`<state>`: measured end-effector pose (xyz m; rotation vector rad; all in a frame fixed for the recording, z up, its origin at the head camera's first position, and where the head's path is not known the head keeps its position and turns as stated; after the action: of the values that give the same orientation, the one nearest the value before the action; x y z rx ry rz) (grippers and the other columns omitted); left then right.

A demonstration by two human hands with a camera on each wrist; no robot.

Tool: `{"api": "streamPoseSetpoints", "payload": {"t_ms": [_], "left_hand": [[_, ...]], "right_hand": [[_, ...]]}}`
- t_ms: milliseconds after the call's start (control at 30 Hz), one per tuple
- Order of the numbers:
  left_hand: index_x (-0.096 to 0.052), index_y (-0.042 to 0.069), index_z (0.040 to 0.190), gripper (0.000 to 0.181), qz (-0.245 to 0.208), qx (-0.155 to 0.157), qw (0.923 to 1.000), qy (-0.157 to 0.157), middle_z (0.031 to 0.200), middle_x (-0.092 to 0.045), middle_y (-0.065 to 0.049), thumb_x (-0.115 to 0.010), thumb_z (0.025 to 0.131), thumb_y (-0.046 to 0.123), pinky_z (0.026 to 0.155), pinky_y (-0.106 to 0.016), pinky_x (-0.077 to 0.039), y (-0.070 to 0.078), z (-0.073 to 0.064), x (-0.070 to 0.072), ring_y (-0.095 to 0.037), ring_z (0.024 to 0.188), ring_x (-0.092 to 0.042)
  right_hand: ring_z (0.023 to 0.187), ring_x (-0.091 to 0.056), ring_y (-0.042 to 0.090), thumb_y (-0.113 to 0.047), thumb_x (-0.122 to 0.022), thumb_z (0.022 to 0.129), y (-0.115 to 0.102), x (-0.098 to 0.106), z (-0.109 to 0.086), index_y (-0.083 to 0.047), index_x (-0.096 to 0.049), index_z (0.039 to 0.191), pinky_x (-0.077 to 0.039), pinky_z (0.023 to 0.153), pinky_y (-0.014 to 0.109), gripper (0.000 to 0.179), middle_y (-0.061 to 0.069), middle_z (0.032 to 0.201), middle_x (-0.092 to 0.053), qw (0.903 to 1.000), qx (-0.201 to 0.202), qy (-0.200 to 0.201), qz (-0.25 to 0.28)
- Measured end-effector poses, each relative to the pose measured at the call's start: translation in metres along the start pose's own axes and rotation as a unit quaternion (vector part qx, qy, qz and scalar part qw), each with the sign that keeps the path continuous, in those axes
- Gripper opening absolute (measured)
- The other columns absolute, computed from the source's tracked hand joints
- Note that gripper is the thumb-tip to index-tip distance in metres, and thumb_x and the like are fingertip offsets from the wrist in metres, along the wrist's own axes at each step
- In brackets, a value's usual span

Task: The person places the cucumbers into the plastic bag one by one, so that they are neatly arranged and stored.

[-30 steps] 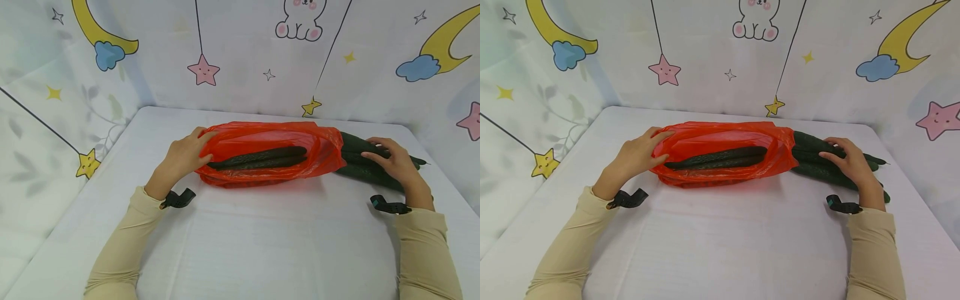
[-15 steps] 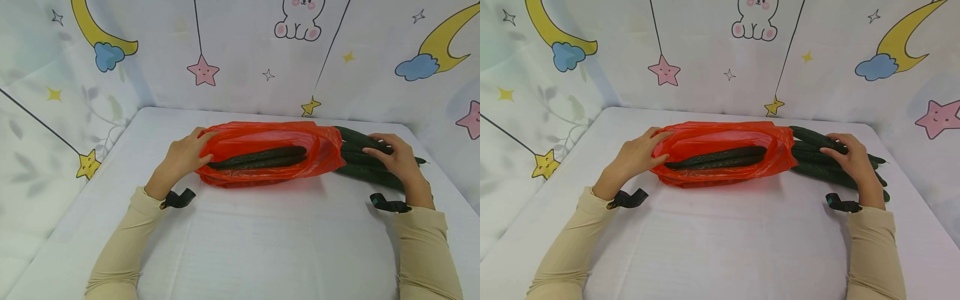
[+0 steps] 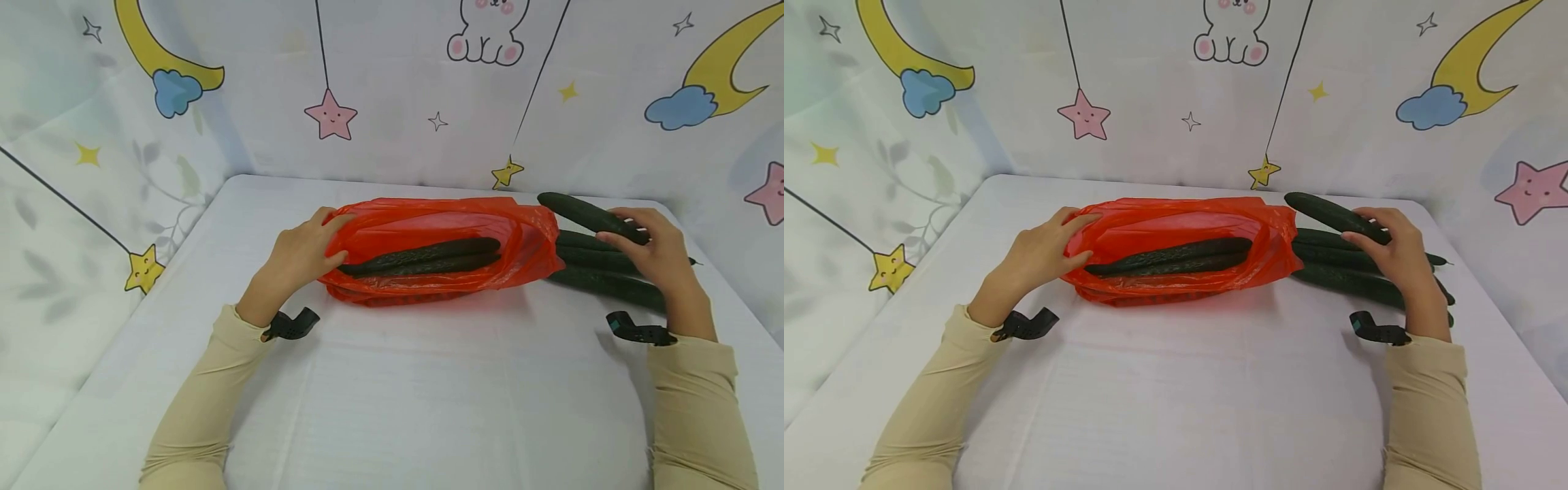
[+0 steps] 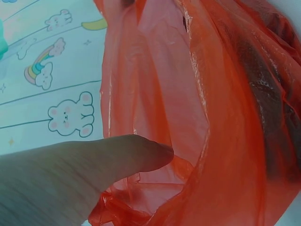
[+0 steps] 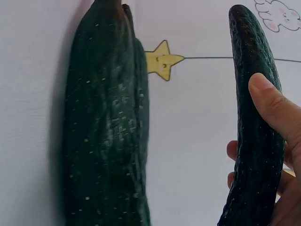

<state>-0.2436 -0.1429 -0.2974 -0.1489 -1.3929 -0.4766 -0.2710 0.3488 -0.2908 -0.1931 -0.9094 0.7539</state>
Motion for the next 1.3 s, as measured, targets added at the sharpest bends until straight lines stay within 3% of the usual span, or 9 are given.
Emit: {"api": "streamPoseSetpoints", "payload": {"t_ms": [233,567,800,867,1067,1300], "left_hand": [[-0.045,0.013,0.145,0.063,0.003,0.002,1.0,-0.006,0.137,-0.047,-0.017,-0.07,0.089,0.025,0.048,-0.031,-0.047,0.0,0.0,0.0,-0.024,0.061,-0.056],[-0.044,0.013,0.145,0.062,0.005,0.005,1.0,-0.006,0.138,-0.047,-0.017,-0.069,0.09,0.025,0.048,-0.032,-0.047,0.0,0.0,0.001,-0.026,0.068,-0.06],[-0.045,0.013,0.145,0.062,0.004,0.005,0.9999,-0.009,0.138,-0.047,-0.017,-0.069,0.09,0.025,0.047,-0.031,-0.047,0.0,0.001,0.001,-0.025,0.065,-0.059],[-0.045,0.013,0.145,0.062,0.004,0.005,0.9999,-0.009,0.138,-0.047,-0.017,-0.07,0.09,0.025,0.047,-0.03,-0.046,0.0,0.001,0.001,-0.025,0.064,-0.058],[-0.045,0.013,0.145,0.062,0.004,0.002,1.0,-0.005,0.137,-0.048,-0.018,-0.07,0.089,0.024,0.046,-0.03,-0.044,0.0,0.001,0.0,-0.023,0.058,-0.054],[-0.045,0.014,0.145,0.062,0.004,0.001,1.0,-0.005,0.137,-0.048,-0.018,-0.07,0.09,0.025,0.045,-0.029,-0.042,0.001,0.0,0.0,-0.021,0.051,-0.049]], "right_hand": [[0.098,-0.043,-0.013,0.0,-0.077,0.081,-0.012,0.005,0.003,0.004,-0.064,0.119,-0.03,0.08,0.006,0.041,-0.038,0.109,-0.047,0.9999,-0.004,-0.003,-0.008],[0.096,-0.047,-0.011,0.012,-0.079,0.072,-0.043,0.016,0.011,0.005,-0.066,0.116,-0.034,0.081,0.006,0.047,-0.035,0.109,-0.052,0.9989,0.039,0.025,-0.005],[0.098,-0.048,-0.01,0.01,-0.081,0.07,-0.055,0.02,0.012,0.004,-0.067,0.116,-0.036,0.082,0.005,0.049,-0.033,0.112,-0.053,0.9982,0.051,0.029,-0.01],[0.099,-0.049,-0.009,0.009,-0.081,0.071,-0.058,0.021,0.013,0.003,-0.068,0.117,-0.037,0.083,0.005,0.048,-0.027,0.112,-0.058,0.9979,0.057,0.03,-0.006],[0.1,-0.051,-0.005,-0.014,-0.081,0.081,-0.07,0.024,0.013,0.001,-0.069,0.117,-0.038,0.086,0.007,0.041,0.002,0.11,-0.067,0.9959,0.084,0.034,0.007],[0.1,-0.053,-0.004,-0.049,-0.072,0.082,-0.089,0.028,0.015,0.007,-0.068,0.113,-0.04,0.087,0.008,0.064,-0.023,0.112,-0.058,0.992,0.119,0.034,0.026]]}}
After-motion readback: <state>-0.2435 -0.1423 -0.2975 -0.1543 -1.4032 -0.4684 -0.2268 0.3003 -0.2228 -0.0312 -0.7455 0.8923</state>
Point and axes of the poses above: each hand's wrist, its own z-axis towards the middle knuckle, its own x-axis out of the back of the hand, y = z × x, the point moved 7 cm from there along z, towards the middle knuckle
